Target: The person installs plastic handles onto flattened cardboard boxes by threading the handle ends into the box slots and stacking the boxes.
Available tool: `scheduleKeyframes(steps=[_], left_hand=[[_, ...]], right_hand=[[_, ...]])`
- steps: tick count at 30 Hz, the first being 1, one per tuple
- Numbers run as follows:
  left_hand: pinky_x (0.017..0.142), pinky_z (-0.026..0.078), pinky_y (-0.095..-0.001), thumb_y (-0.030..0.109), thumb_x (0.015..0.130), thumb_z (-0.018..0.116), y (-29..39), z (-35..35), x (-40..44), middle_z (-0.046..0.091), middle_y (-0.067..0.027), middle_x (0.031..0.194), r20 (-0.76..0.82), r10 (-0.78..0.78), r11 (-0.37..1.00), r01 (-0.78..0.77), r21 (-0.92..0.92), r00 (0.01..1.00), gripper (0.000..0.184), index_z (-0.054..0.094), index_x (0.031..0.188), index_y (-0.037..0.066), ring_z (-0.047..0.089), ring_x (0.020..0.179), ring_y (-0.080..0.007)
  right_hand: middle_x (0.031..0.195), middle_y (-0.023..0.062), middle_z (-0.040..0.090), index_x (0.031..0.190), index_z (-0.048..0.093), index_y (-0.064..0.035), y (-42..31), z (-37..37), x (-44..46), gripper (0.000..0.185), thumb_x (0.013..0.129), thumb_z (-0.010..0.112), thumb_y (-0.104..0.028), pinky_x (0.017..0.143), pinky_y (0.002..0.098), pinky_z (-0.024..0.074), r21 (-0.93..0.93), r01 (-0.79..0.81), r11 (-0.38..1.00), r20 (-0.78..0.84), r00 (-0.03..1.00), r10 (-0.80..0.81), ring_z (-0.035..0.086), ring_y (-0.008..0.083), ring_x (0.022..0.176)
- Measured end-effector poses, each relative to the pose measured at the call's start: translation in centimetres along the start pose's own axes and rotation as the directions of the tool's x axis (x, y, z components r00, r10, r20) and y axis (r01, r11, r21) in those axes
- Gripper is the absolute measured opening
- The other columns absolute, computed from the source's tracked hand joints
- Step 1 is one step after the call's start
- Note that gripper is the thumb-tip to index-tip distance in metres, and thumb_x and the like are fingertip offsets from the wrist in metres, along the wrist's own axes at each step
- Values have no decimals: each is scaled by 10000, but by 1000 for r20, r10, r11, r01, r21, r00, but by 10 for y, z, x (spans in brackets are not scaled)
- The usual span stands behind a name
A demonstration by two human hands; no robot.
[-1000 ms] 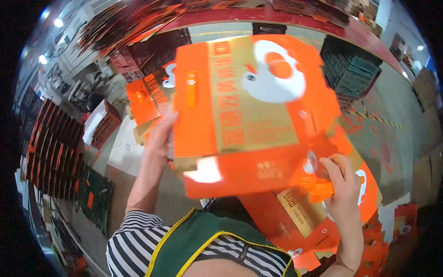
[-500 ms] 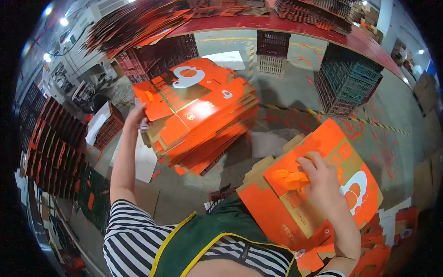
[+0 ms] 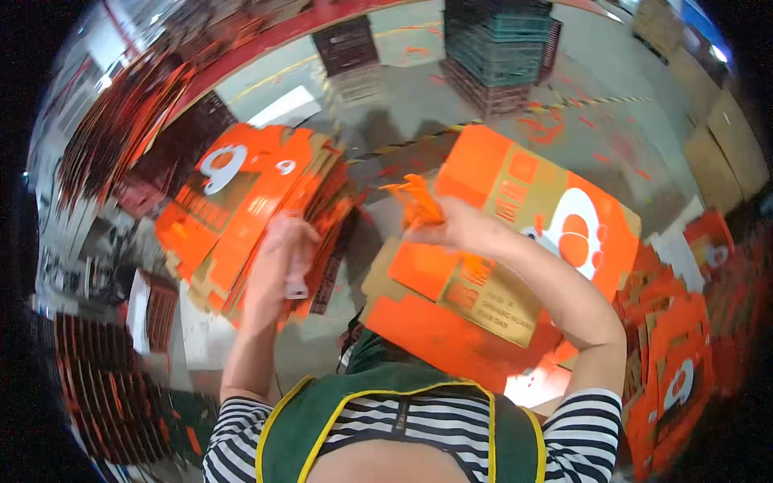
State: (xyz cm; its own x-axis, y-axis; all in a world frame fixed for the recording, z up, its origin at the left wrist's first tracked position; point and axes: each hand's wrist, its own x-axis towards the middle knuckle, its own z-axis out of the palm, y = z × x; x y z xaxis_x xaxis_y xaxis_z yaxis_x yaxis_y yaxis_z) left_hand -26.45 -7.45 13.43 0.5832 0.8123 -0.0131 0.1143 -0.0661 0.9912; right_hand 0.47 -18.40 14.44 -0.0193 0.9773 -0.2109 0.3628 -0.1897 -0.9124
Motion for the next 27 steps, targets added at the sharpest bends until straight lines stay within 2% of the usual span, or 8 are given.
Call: scheduleKeyframes(steps=[1, 3, 4, 11, 17, 20, 22, 27], left_hand=[[430, 259, -203, 325, 952, 424, -10, 15, 17, 405, 30, 569, 124, -8, 998, 16, -62, 992, 315, 564, 852, 61, 373, 471, -55], [434, 262, -206, 290, 959, 423, -18, 45, 40, 404, 40, 558, 285, 0, 989, 42, -142, 959, 280, 556, 869, 60, 362, 470, -51], [436, 261, -208, 275, 961, 427, -18, 60, 47, 400, 50, 549, 325, 13, 986, 42, -161, 946, 259, 554, 883, 63, 347, 466, -45], [397, 219, -196, 228, 924, 505, -23, 124, 71, 402, 63, 551, 516, -146, 927, 299, -227, 844, 147, 543, 931, 86, 335, 435, -33], [407, 244, -190, 160, 882, 553, -34, 150, 81, 400, 66, 574, 566, -109, 927, 290, -239, 817, 101, 525, 966, 111, 351, 444, -32], [413, 259, -195, 135, 873, 562, -45, 157, 89, 422, 57, 588, 529, -105, 880, 326, -344, 842, 107, 518, 967, 109, 365, 449, -40], [422, 278, -191, 109, 863, 569, -56, 160, 99, 449, 46, 604, 488, -185, 849, 389, -357, 853, 114, 518, 964, 102, 389, 467, -52], [432, 322, -200, 184, 900, 518, -63, 159, 112, 483, 28, 619, 530, -100, 888, 316, -334, 842, 105, 556, 934, 92, 422, 492, -64]], right_hand=[[775, -15, 555, 992, 563, -62, 9, -2, -2, 221, 874, 585, -247, 508, 245, 400, 5, -15, 1000, -30, 999, 15, 477, 77, 578], [727, -9, 523, 972, 533, -77, 22, -3, -5, 202, 905, 537, -268, 459, 206, 361, 400, -47, 915, 120, 993, -1, 425, 47, 511], [688, -11, 485, 944, 508, -79, 18, -2, -13, 202, 926, 498, -280, 427, 201, 340, 412, -65, 909, 15, 998, 65, 397, 43, 480], [669, 5, 503, 907, 519, -73, 66, -17, -17, 223, 925, 504, -295, 417, 214, 341, 472, -2, 882, -130, 989, 71, 404, 58, 438], [666, 2, 509, 918, 516, -64, 68, -25, -18, 226, 922, 512, -290, 423, 216, 354, 339, -106, 935, -106, 983, 150, 440, 54, 462], [674, 41, 539, 954, 497, -46, 69, -20, -16, 214, 908, 537, -250, 454, 269, 397, 290, -74, 954, -226, 964, 143, 516, 122, 506], [706, 104, 573, 975, 474, -36, 71, -14, -14, 222, 875, 585, -200, 519, 354, 441, -148, 284, 947, -418, 850, -320, 578, 264, 580], [803, 164, 584, 965, 466, -40, 79, -27, -20, 254, 774, 631, -71, 612, 430, 453, -372, 139, 918, -405, 865, -296, 576, 369, 754]])
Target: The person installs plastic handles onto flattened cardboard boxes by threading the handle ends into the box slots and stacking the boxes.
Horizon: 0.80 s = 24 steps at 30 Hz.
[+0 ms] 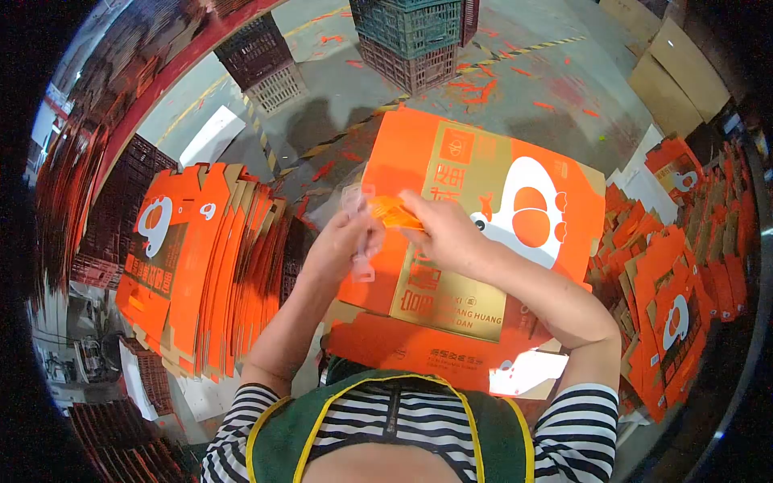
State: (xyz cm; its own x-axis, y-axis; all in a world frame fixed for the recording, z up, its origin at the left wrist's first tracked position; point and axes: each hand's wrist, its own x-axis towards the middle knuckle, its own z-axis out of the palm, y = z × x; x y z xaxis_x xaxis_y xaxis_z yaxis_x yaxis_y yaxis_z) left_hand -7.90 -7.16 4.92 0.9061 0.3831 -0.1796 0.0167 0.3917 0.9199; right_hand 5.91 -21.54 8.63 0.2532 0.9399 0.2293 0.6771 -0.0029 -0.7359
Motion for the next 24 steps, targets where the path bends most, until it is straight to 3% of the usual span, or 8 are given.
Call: scheduleKeyframes(steps=[5, 9, 11, 14, 17, 21, 23, 24], left_hand=[[433, 333, -197, 286, 953, 428, 25, -18, 9, 481, 27, 596, -135, -28, 993, 43, 108, 990, 291, 610, 1008, 67, 449, 494, -61], [452, 354, -200, 318, 968, 404, 34, -48, 51, 492, 27, 582, -99, 117, 891, -60, 450, 988, 354, 622, 1048, 50, 435, 475, -48], [523, 416, -295, 368, 948, 425, 35, -45, 71, 553, -67, 572, -205, 236, 672, -7, 741, 950, 373, 646, 941, 68, 544, 533, -162], [616, 441, -400, 421, 948, 373, 35, -37, 84, 578, -164, 651, -82, 348, 427, -80, 901, 934, 445, 619, 908, 52, 579, 658, -340], [674, 432, -454, 444, 950, 329, 42, -29, 91, 581, -209, 710, -28, 290, 351, -79, 933, 957, 496, 596, 865, 35, 548, 763, -418], [686, 427, -469, 441, 953, 315, 49, -17, 95, 584, -214, 739, 31, 290, 267, -112, 957, 957, 506, 593, 844, 32, 549, 766, -417], [567, 419, -314, 399, 945, 415, 53, -15, 97, 559, -86, 633, 17, 290, 228, -86, 970, 957, 441, 582, 834, 7, 506, 563, -195], [567, 419, -314, 399, 945, 415, 52, -17, 98, 559, -86, 633, 22, 286, 225, -89, 970, 958, 441, 582, 834, 7, 506, 563, -195]], right_hand=[[810, 172, 573, 959, 473, -41, 18, -26, -2, 304, 687, 602, -6, 634, 436, 460, -360, 151, 921, 32, 988, -150, 577, 352, 803], [888, 174, 583, 953, 492, -23, 50, -27, -8, 274, 708, 613, -49, 638, 421, 464, -590, 129, 797, 85, 992, -98, 573, 357, 818], [873, 175, 587, 958, 494, -20, 53, -29, -8, 278, 711, 615, -60, 638, 426, 466, -605, 74, 793, 116, 993, -5, 576, 356, 811], [803, 176, 595, 932, 524, -10, 57, -31, -6, 197, 738, 550, -23, 657, 412, 478, -470, 51, 881, 68, 997, -22, 591, 344, 785], [816, 178, 612, 921, 553, -12, 72, -35, -3, 173, 748, 551, -9, 670, 405, 482, -362, 0, 932, 43, 999, 17, 595, 345, 782], [742, 114, 607, 893, 550, -12, 74, -45, 1, 117, 777, 564, -21, 595, 334, 475, -135, -33, 990, 110, 993, 48, 597, 254, 663], [701, 75, 594, 857, 538, -10, 72, -48, 4, 62, 806, 567, -33, 545, 296, 464, 28, -86, 996, 145, 986, 81, 596, 191, 600], [688, 48, 582, 839, 534, -13, 76, -47, 5, 48, 843, 548, -58, 525, 279, 456, 131, -188, 973, 170, 972, 165, 576, 152, 575]])
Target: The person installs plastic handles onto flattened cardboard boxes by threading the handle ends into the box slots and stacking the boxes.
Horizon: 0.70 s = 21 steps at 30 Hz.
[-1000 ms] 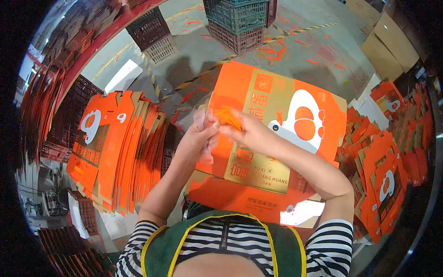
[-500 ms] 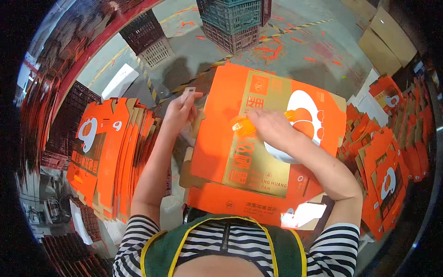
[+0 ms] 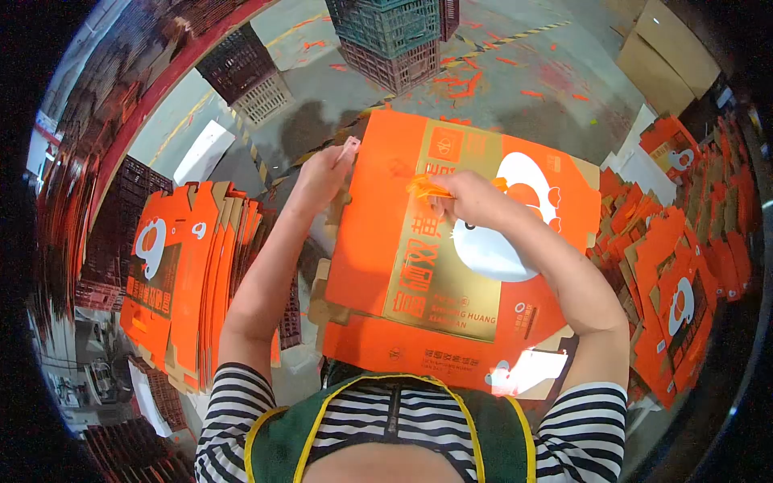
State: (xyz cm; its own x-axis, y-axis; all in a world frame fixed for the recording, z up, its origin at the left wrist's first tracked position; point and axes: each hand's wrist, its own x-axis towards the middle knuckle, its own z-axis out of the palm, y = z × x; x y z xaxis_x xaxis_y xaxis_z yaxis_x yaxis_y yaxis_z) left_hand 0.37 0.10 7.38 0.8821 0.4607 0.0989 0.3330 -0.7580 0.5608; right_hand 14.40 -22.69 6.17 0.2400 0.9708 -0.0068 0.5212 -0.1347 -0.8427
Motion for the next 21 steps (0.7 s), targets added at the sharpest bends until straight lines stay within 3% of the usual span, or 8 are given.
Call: scheduleKeyframes(steps=[2, 3, 7, 9, 10, 15, 17, 21], left_hand=[[579, 439, -340, 413, 934, 397, -8, 0, 0, 563, -60, 634, 68, -108, 913, 126, -387, 992, 442, 628, 972, 39, 562, 591, -191], [538, 394, -242, 326, 919, 463, -12, -4, 1, 483, 34, 604, 158, -65, 752, 152, -641, 985, 344, 644, 1068, 74, 454, 563, -56], [510, 369, -206, 214, 907, 486, 18, -26, -18, 480, 61, 658, 352, -120, 670, 337, -661, 928, 300, 607, 1167, 126, 413, 551, -45], [526, 389, -197, 179, 910, 479, 39, -14, -24, 520, 45, 742, 356, 57, 169, 342, -924, 933, 345, 540, 1242, 104, 470, 604, -47], [568, 404, -185, 207, 919, 491, 34, -9, -23, 538, 35, 810, 341, 135, 110, 328, -938, 930, 355, 517, 1251, 85, 496, 654, -45], [550, 422, -197, 226, 911, 495, 10, 26, -16, 600, 49, 855, 329, -195, 199, 366, -909, 924, 288, 578, 1138, 70, 523, 643, -38], [526, 432, -202, 227, 907, 488, -6, 26, -20, 633, 31, 889, 370, -139, 538, 384, -750, 918, 281, 591, 1112, 64, 561, 644, -53], [516, 435, -202, 234, 909, 486, -9, 43, -23, 639, 15, 874, 336, -152, 267, 365, -892, 930, 285, 598, 1095, 50, 574, 651, -55]], right_hand=[[676, 20, 570, 820, 530, -15, 5, -1, 3, 90, 879, 529, -83, 506, 262, 448, 125, -90, 988, 16, 996, 89, 555, 114, 551], [669, 23, 571, 858, 545, -13, 7, -2, 6, 65, 876, 509, -65, 496, 260, 440, 142, -134, 981, 43, 991, 129, 543, 106, 532], [658, 19, 570, 887, 568, -27, -2, -1, 10, 117, 907, 487, -110, 457, 248, 427, 194, -235, 952, 90, 971, 222, 532, 94, 509], [655, 13, 568, 888, 572, -34, -2, 2, 12, 122, 910, 494, -125, 448, 243, 425, 241, -218, 946, 83, 976, 204, 533, 91, 511], [652, 7, 566, 888, 575, -40, -2, 3, 12, 127, 913, 501, -140, 440, 237, 422, 286, -199, 937, 82, 980, 183, 534, 88, 514], [645, 7, 563, 878, 583, -35, -8, -6, 24, 135, 906, 512, -147, 444, 256, 416, 321, -292, 901, 73, 956, 284, 534, 94, 519], [652, -1, 575, 878, 593, -36, -10, -8, 38, 156, 909, 526, -172, 472, 251, 401, 69, -187, 980, 0, 982, 188, 512, 70, 534], [673, 106, 600, 885, 593, -45, -23, -9, 49, 93, 813, 562, -94, 570, 376, 440, -487, 45, 872, -39, 997, -73, 587, 260, 642]])
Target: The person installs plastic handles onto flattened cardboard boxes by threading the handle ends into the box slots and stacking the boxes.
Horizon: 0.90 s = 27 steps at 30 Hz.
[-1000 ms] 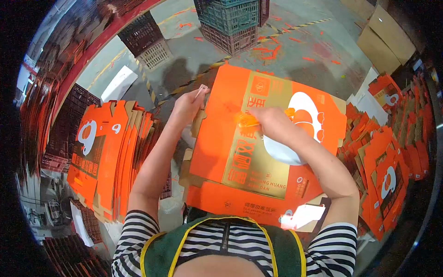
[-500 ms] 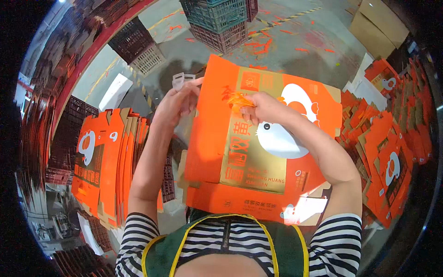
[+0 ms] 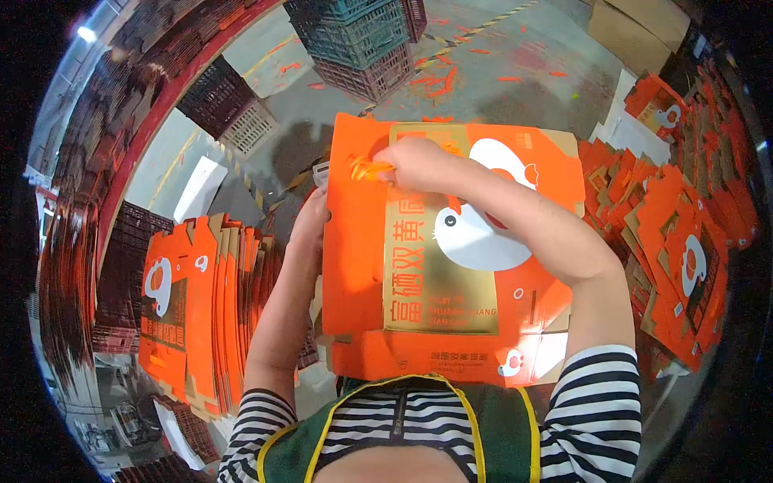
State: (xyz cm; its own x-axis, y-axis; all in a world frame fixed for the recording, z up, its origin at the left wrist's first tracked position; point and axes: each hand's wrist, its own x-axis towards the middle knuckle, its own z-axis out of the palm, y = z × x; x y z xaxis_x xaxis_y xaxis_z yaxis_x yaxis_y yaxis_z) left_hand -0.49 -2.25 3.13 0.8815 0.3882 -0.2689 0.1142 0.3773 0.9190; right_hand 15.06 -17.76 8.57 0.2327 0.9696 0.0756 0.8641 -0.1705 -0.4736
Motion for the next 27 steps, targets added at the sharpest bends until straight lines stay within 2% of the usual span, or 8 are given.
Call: scheduleKeyframes(steps=[3, 7, 15, 21, 22, 23, 25, 27], left_hand=[[504, 438, -208, 223, 905, 489, 7, 2, -4, 637, 5, 865, 35, 32, 997, -34, 76, 999, 275, 599, 1079, 40, 575, 642, -50], [487, 429, -200, 214, 904, 492, 12, 4, -10, 635, 13, 855, 22, 18, 995, -20, 96, 1000, 243, 607, 1055, 62, 565, 619, -35], [522, 455, -199, 199, 905, 498, 0, 7, -8, 643, 9, 869, 59, 67, 997, -69, 37, 996, 232, 609, 1052, 57, 588, 648, -47], [827, 475, -289, 43, 875, 467, -1, 16, -13, 610, -66, 1075, 29, 179, 962, -181, 206, 983, 281, 549, 1141, 12, 586, 950, -139], [916, 422, -313, -9, 837, 476, 8, 27, -22, 582, -92, 1130, 62, 144, 990, -144, -4, 988, 328, 528, 1161, -11, 539, 1047, -155], [916, 422, -313, -9, 837, 476, 3, 20, -20, 582, -92, 1130, 63, 147, 989, -147, -5, 987, 328, 528, 1161, -11, 539, 1047, -155], [904, 423, -301, -20, 814, 509, -12, 0, -11, 591, -89, 1110, 136, 170, 920, -207, 333, 976, 333, 535, 1147, -15, 545, 1031, -153], [880, 434, -292, -10, 815, 528, -13, -3, -13, 593, -84, 1104, 98, 140, 932, -165, 324, 985, 328, 537, 1143, -15, 553, 1013, -149]], right_hand=[[748, 154, 614, 798, 594, -56, -10, -3, 2, 68, 745, 574, -93, 626, 433, 455, -186, 101, 977, -6, 995, -104, 599, 327, 780], [761, 149, 618, 819, 606, -57, -17, -10, 5, 114, 713, 566, -67, 643, 445, 462, -215, 43, 976, 46, 998, -34, 603, 333, 780], [707, 110, 600, 838, 545, -27, -29, 17, 2, 145, 702, 564, -73, 524, 409, 476, -501, 223, 836, -53, 957, -286, 621, 302, 673], [694, 105, 592, 850, 528, -20, -31, 22, -6, 158, 704, 557, -73, 515, 400, 483, -479, 146, 866, -104, 970, -221, 625, 275, 648], [694, 105, 592, 850, 528, -20, -33, 23, -7, 158, 704, 557, -73, 515, 400, 483, -481, 148, 864, -104, 969, -224, 625, 275, 648], [694, 109, 592, 846, 526, -17, -35, 23, -7, 157, 703, 558, -73, 516, 400, 483, -467, 148, 872, -108, 969, -222, 626, 275, 650], [694, 114, 593, 841, 525, -15, -37, 23, -9, 155, 702, 559, -74, 517, 400, 484, -458, 143, 877, -115, 969, -218, 626, 276, 651], [704, 117, 597, 844, 527, -12, -40, 24, -10, 160, 700, 561, -74, 524, 402, 485, -454, 156, 877, -114, 966, -231, 627, 278, 652]])
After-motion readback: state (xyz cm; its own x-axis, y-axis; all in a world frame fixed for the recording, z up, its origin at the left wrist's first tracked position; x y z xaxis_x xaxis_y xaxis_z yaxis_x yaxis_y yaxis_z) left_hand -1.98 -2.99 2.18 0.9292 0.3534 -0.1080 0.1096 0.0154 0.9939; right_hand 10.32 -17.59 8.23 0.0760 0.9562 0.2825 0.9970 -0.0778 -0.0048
